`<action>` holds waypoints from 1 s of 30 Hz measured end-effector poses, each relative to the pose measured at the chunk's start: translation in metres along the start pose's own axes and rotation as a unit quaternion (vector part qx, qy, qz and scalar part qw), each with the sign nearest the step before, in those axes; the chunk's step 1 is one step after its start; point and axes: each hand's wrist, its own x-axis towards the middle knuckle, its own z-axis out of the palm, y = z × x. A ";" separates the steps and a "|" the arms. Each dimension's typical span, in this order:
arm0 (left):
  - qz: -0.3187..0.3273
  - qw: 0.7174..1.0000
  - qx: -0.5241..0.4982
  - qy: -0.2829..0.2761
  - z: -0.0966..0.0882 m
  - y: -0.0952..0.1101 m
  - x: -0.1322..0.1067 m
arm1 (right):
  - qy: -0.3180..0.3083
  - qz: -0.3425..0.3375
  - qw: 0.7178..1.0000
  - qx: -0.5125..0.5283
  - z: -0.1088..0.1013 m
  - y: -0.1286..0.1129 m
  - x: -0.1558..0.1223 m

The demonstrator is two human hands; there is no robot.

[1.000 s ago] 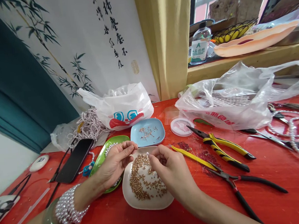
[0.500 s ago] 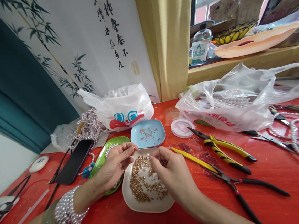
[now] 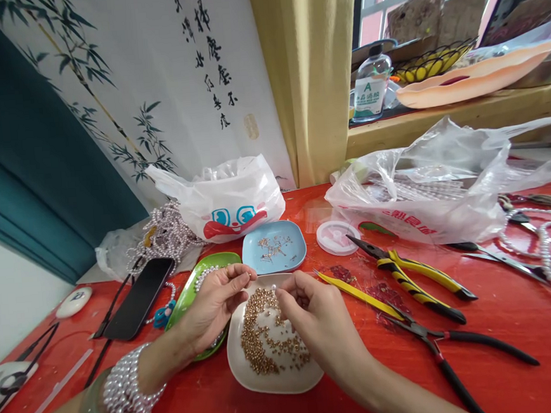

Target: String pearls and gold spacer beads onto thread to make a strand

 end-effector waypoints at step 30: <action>0.165 0.765 0.623 0.006 -0.097 0.052 0.050 | 0.001 0.005 0.994 0.107 -0.006 -0.005 0.004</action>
